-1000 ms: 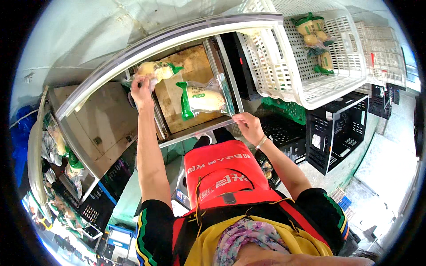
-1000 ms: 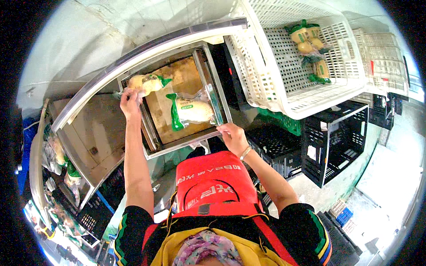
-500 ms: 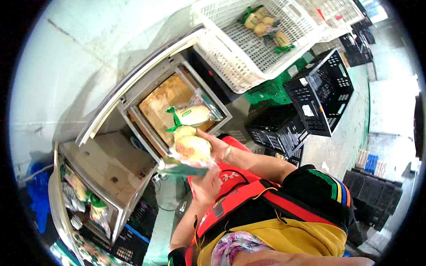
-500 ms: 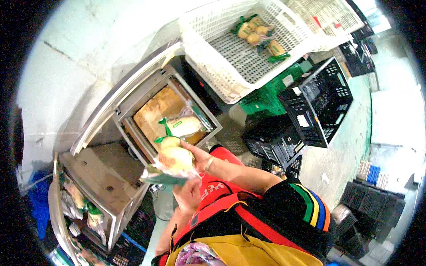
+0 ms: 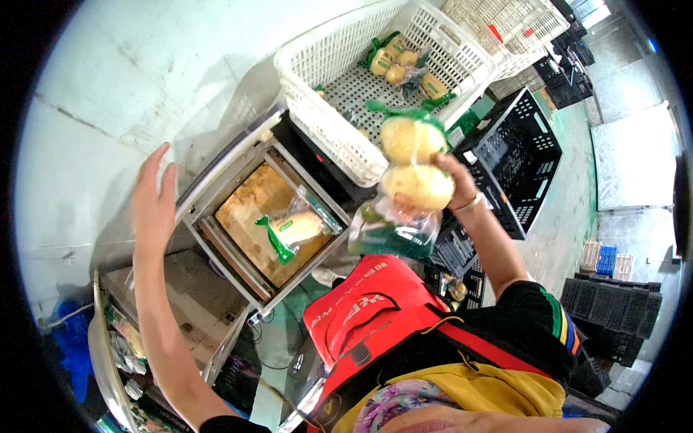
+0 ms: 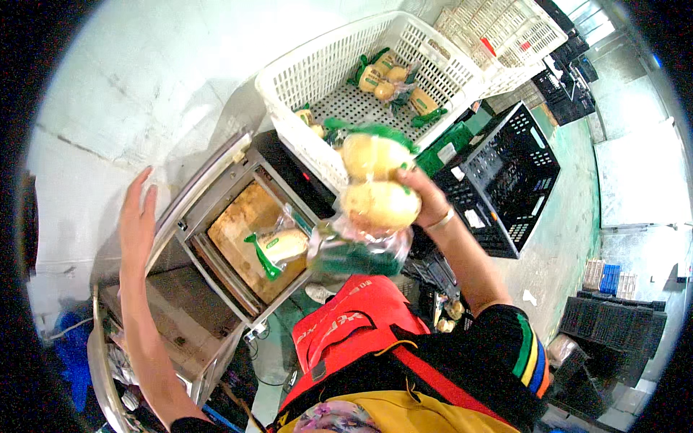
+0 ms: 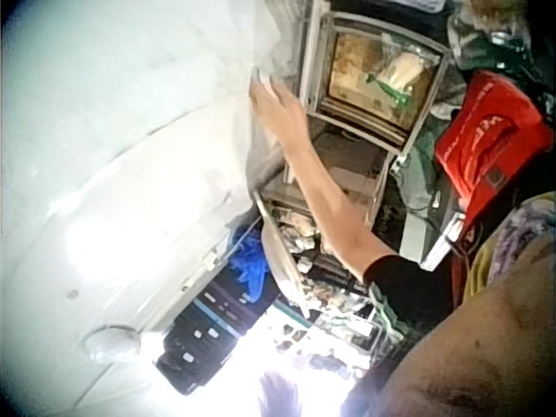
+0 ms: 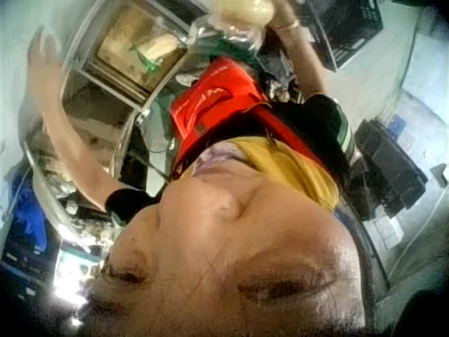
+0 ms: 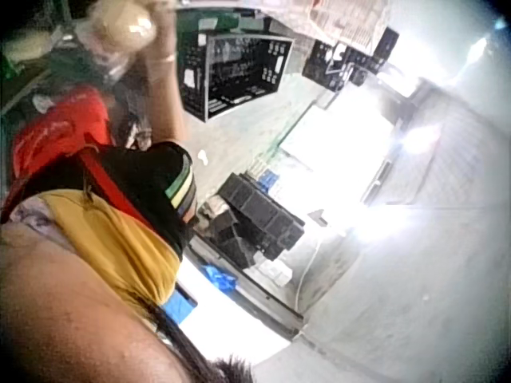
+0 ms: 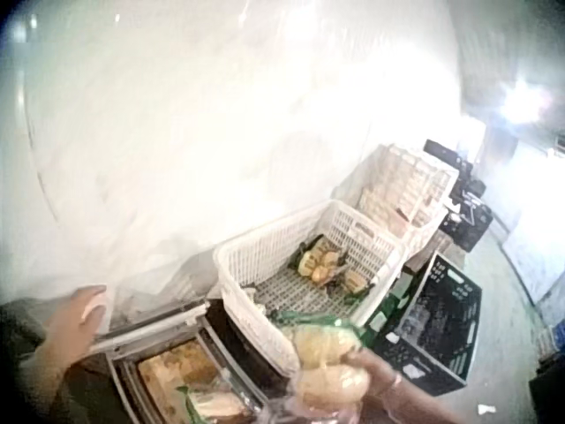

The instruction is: The person repeatedly takes individually wrapped fruit from a purple crate and places them into a vacuum sealing machine. They arrange the items inside the machine, close the lid, and then remove the sealed packages to place them into a white basket. The process is repeated continuously throughout the clip.

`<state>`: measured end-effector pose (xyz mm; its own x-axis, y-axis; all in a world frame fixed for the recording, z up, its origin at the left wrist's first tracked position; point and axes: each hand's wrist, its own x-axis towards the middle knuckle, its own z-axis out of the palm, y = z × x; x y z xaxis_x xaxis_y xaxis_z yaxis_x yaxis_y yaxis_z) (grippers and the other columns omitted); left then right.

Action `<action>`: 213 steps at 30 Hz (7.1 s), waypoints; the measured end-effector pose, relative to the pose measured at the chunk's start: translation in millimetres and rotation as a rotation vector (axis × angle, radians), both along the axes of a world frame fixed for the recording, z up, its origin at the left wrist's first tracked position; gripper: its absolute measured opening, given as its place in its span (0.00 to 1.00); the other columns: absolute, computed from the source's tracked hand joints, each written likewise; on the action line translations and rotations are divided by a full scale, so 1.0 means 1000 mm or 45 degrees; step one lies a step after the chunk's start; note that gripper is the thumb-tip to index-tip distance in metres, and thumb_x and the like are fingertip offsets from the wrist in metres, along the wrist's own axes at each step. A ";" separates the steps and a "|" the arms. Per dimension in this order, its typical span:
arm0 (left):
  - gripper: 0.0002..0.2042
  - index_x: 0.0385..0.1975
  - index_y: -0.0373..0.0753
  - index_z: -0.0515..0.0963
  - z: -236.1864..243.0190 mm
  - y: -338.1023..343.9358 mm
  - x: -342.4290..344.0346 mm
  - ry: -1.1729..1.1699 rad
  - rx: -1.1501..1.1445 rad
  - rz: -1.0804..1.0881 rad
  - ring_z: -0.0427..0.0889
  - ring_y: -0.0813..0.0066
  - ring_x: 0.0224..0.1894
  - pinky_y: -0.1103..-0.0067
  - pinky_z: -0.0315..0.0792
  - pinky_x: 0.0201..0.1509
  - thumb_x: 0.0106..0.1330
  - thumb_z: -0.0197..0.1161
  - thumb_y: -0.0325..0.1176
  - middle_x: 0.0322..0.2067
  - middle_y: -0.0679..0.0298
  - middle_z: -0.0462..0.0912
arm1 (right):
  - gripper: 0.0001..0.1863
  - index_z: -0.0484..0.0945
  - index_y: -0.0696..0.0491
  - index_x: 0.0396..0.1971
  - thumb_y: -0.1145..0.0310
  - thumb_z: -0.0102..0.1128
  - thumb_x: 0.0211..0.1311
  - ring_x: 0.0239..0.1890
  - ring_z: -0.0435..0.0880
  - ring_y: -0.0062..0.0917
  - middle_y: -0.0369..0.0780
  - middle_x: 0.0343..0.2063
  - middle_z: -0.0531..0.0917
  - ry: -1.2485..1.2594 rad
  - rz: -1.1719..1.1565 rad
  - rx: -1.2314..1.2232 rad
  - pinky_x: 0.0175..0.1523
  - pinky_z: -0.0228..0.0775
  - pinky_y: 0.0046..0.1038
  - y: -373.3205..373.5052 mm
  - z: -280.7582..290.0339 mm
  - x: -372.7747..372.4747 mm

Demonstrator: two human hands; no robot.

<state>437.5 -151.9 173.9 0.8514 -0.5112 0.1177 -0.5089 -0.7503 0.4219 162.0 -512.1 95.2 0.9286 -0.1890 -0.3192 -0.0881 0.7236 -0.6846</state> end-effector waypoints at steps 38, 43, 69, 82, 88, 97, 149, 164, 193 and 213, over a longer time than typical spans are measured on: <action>0.26 0.56 0.49 0.68 -0.400 0.000 -0.203 0.212 0.201 0.442 0.56 0.55 0.66 0.51 0.46 0.67 0.54 0.59 0.38 0.63 0.62 0.60 | 0.47 0.61 0.60 0.58 0.51 0.73 0.42 0.49 0.77 0.33 0.50 0.49 0.75 0.842 0.437 -2.487 0.52 0.69 0.31 -0.329 -0.282 0.335; 0.24 0.54 0.46 0.70 -0.395 0.006 -0.201 0.241 0.164 0.422 0.57 0.54 0.65 0.52 0.47 0.67 0.54 0.58 0.35 0.63 0.59 0.60 | 0.36 0.64 0.58 0.57 0.67 0.70 0.48 0.49 0.76 0.32 0.47 0.49 0.77 0.458 -0.015 -2.222 0.53 0.69 0.29 -0.330 -0.239 0.333; 0.16 0.38 0.36 0.74 -0.431 0.017 -0.230 -0.180 -0.435 0.622 0.64 0.61 0.63 0.61 0.52 0.70 0.46 0.59 0.29 0.54 0.59 0.72 | 0.23 0.76 0.59 0.13 0.56 0.58 0.60 0.10 0.79 0.26 0.41 0.09 0.78 0.211 3.084 -1.897 0.12 0.68 0.23 0.271 -0.289 0.095; 0.12 0.42 0.35 0.74 -0.404 0.168 -0.682 0.193 -0.188 2.662 0.75 0.54 0.44 0.65 0.67 0.53 0.58 0.56 0.25 0.40 0.53 0.76 | 0.24 0.78 0.62 0.14 0.55 0.59 0.58 0.08 0.76 0.25 0.43 0.09 0.78 0.381 2.859 -2.180 0.12 0.66 0.23 0.255 -0.307 0.086; 0.30 0.54 0.38 0.65 -0.423 0.211 -0.909 0.422 0.312 3.629 0.69 0.51 0.53 0.63 0.64 0.57 0.53 0.65 0.44 0.50 0.49 0.70 | 0.24 0.78 0.63 0.14 0.56 0.59 0.59 0.07 0.75 0.26 0.44 0.09 0.77 0.401 2.881 -2.192 0.12 0.66 0.24 0.268 -0.302 0.081; 0.20 0.50 0.39 0.70 -0.432 0.209 -0.953 0.406 -0.283 3.655 0.76 0.54 0.48 0.66 0.68 0.50 0.60 0.60 0.40 0.46 0.50 0.77 | 0.23 0.78 0.61 0.12 0.59 0.59 0.58 0.07 0.75 0.25 0.43 0.08 0.77 0.437 2.879 -2.360 0.13 0.64 0.23 0.263 -0.309 0.083; 0.18 0.45 0.38 0.74 -0.313 0.271 -0.665 -0.614 -0.508 2.737 0.66 0.53 0.59 0.65 0.61 0.62 0.52 0.61 0.24 0.56 0.53 0.67 | 0.11 0.79 0.56 0.15 0.66 0.56 0.51 0.19 0.82 0.31 0.44 0.15 0.81 -2.636 3.993 -1.778 0.22 0.70 0.31 0.224 -0.411 0.130; 0.20 0.47 0.34 0.72 -0.216 0.120 -1.041 -0.995 0.548 3.772 0.73 0.51 0.49 0.66 0.67 0.52 0.55 0.65 0.34 0.48 0.51 0.74 | 0.12 0.81 0.53 0.38 0.65 0.57 0.57 0.34 0.83 0.37 0.46 0.30 0.83 -2.107 3.068 -0.889 0.41 0.73 0.31 0.640 -0.207 -0.490; 0.11 0.41 0.28 0.75 -0.237 0.031 -1.112 -2.305 -0.918 3.861 0.78 0.77 0.37 0.79 0.71 0.43 0.65 0.58 0.29 0.37 0.61 0.81 | 0.29 0.70 0.60 0.36 0.55 0.72 0.42 0.34 0.79 0.35 0.44 0.32 0.78 -1.801 1.676 -1.388 0.25 0.72 0.36 0.782 -0.173 -0.811; 0.26 0.54 0.34 0.66 -0.036 0.093 -1.051 -1.499 0.291 3.462 0.66 0.61 0.58 0.69 0.58 0.63 0.55 0.67 0.28 0.55 0.55 0.66 | 0.17 0.79 0.62 0.19 0.62 0.63 0.58 0.13 0.75 0.14 0.38 0.14 0.80 -1.706 3.078 0.163 0.18 0.65 0.17 0.671 0.121 -0.743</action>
